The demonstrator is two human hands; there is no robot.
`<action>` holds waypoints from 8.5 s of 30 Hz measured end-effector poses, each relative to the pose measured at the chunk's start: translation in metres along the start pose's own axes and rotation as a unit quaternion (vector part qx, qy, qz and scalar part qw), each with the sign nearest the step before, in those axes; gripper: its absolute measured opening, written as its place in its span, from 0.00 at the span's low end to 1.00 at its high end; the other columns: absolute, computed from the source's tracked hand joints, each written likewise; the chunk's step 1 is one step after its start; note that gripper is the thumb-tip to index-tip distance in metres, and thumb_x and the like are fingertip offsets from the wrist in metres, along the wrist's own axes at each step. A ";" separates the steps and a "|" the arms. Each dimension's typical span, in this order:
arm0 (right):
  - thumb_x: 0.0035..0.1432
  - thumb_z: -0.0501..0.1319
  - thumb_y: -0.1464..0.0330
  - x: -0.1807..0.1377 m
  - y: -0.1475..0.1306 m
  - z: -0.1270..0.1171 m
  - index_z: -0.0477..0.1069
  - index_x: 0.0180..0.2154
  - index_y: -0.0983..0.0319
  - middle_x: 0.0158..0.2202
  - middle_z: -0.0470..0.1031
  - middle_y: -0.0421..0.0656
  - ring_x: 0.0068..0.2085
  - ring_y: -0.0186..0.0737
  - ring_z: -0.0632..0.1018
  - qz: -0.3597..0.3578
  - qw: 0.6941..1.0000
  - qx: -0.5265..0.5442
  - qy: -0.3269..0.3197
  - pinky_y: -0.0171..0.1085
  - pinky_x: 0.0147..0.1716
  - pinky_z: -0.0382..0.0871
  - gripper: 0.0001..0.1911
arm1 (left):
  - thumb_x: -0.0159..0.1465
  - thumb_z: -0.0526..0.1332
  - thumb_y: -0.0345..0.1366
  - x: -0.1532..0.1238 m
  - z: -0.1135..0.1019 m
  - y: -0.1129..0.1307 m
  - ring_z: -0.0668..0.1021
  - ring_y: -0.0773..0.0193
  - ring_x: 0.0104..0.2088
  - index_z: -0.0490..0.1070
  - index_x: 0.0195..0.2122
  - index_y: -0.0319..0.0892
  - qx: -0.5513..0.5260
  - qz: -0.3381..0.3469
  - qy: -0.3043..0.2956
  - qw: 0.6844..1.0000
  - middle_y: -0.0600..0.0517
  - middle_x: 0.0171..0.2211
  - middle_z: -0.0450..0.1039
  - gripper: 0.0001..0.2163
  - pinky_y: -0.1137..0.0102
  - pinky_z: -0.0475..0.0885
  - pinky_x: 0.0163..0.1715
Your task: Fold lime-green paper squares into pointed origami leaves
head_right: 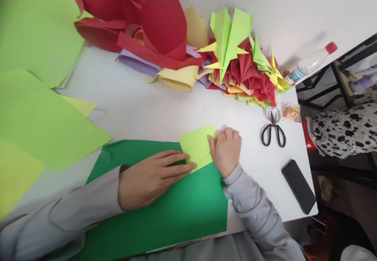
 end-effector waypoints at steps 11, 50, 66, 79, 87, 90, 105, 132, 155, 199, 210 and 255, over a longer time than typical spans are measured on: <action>0.62 0.56 0.57 0.001 0.000 -0.001 0.69 0.28 0.62 0.33 0.68 0.47 0.38 0.47 0.65 0.006 1.000 -0.007 -0.008 0.42 0.35 0.57 0.17 | 0.62 0.52 0.27 -0.001 -0.002 -0.002 0.68 0.54 0.54 0.69 0.51 0.40 -0.029 0.006 0.003 1.000 0.48 0.52 0.72 0.17 0.59 0.61 0.54; 0.63 0.55 0.58 0.000 0.000 0.001 0.69 0.28 0.62 0.33 0.68 0.48 0.38 0.48 0.64 -0.002 1.000 -0.007 -0.004 0.43 0.35 0.58 0.16 | 0.62 0.53 0.30 -0.003 -0.001 -0.005 0.68 0.54 0.55 0.72 0.48 0.46 -0.057 0.008 0.017 0.998 0.49 0.54 0.71 0.15 0.57 0.63 0.53; 0.63 0.55 0.59 0.000 -0.002 -0.001 0.69 0.29 0.62 0.34 0.68 0.48 0.38 0.49 0.64 -0.008 1.000 -0.019 -0.008 0.43 0.35 0.58 0.15 | 0.63 0.49 0.28 -0.002 0.001 -0.003 0.70 0.56 0.54 0.67 0.54 0.40 -0.032 0.008 -0.002 0.999 0.47 0.54 0.71 0.19 0.60 0.63 0.54; 0.63 0.55 0.59 0.001 -0.002 -0.002 0.70 0.30 0.62 0.34 0.69 0.47 0.39 0.48 0.64 -0.007 0.999 -0.033 -0.016 0.42 0.35 0.57 0.15 | 0.65 0.49 0.28 -0.003 0.003 -0.003 0.69 0.58 0.56 0.65 0.55 0.38 -0.023 0.021 0.005 0.999 0.47 0.56 0.69 0.19 0.61 0.62 0.57; 0.63 0.55 0.59 0.001 -0.001 0.001 0.70 0.29 0.62 0.34 0.69 0.48 0.39 0.48 0.64 -0.003 1.000 -0.024 -0.016 0.43 0.36 0.57 0.16 | 0.65 0.47 0.27 -0.001 0.004 -0.005 0.70 0.58 0.54 0.66 0.54 0.37 -0.019 0.022 0.020 0.999 0.46 0.53 0.72 0.18 0.64 0.61 0.56; 0.63 0.55 0.59 0.001 -0.001 0.001 0.70 0.29 0.62 0.34 0.69 0.48 0.38 0.48 0.64 -0.005 1.000 -0.026 -0.015 0.43 0.35 0.57 0.16 | 0.65 0.47 0.26 -0.001 0.004 -0.005 0.70 0.58 0.54 0.67 0.53 0.35 -0.018 0.026 0.025 0.999 0.45 0.52 0.73 0.18 0.64 0.62 0.56; 0.63 0.55 0.60 0.002 -0.003 -0.003 0.70 0.29 0.62 0.34 0.69 0.48 0.38 0.48 0.64 -0.006 1.000 -0.025 -0.012 0.43 0.35 0.57 0.15 | 0.65 0.50 0.28 0.000 0.005 0.000 0.70 0.58 0.52 0.68 0.53 0.39 0.019 0.014 0.023 0.999 0.46 0.51 0.73 0.17 0.62 0.63 0.55; 0.63 0.55 0.59 0.002 -0.001 -0.001 0.70 0.28 0.61 0.33 0.68 0.48 0.38 0.47 0.64 0.004 1.000 0.000 -0.015 0.42 0.35 0.57 0.16 | 0.66 0.51 0.30 0.010 0.009 0.008 0.68 0.56 0.55 0.70 0.51 0.37 0.010 -0.011 0.060 0.998 0.46 0.50 0.74 0.15 0.53 0.50 0.64; 0.62 0.56 0.58 0.004 0.001 0.000 0.70 0.27 0.61 0.32 0.68 0.47 0.37 0.46 0.64 0.013 1.000 -0.009 -0.008 0.42 0.34 0.56 0.17 | 0.66 0.51 0.35 0.016 0.014 0.002 0.72 0.54 0.54 0.66 0.54 0.34 0.014 0.022 0.059 0.998 0.42 0.52 0.72 0.17 0.59 0.61 0.56; 0.61 0.58 0.65 0.008 0.042 0.007 0.68 0.30 0.59 0.34 0.69 0.42 0.39 0.44 0.68 0.015 0.971 0.237 -0.037 0.43 0.42 0.60 0.07 | 0.63 0.53 0.32 0.017 0.017 0.006 0.64 0.52 0.61 0.68 0.53 0.32 0.052 0.014 0.005 0.999 0.40 0.58 0.66 0.18 0.57 0.54 0.62; 0.43 0.70 0.55 -0.003 0.028 -0.009 0.66 0.42 0.58 0.45 0.67 0.46 0.48 0.51 0.68 -0.005 0.970 0.231 -0.080 0.48 0.48 0.62 0.26 | 0.61 0.55 0.33 0.018 0.018 0.009 0.64 0.52 0.60 0.69 0.51 0.35 0.070 0.000 0.010 0.998 0.42 0.58 0.66 0.18 0.56 0.55 0.60; 0.46 0.69 0.62 -0.006 0.016 -0.007 0.71 0.31 0.56 0.47 0.67 0.43 0.50 0.50 0.67 0.020 0.961 0.253 -0.109 0.51 0.50 0.56 0.10 | 0.62 0.58 0.44 0.028 0.006 0.008 0.72 0.51 0.47 0.67 0.53 0.35 0.110 -0.084 0.041 0.990 0.41 0.51 0.71 0.22 0.59 0.62 0.44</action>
Point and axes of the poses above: each hand's wrist, its own x-axis towards the middle knuckle, its own z-axis out of the palm, y = z × x, the point moved 4 cm from there along x, towards the middle knuckle
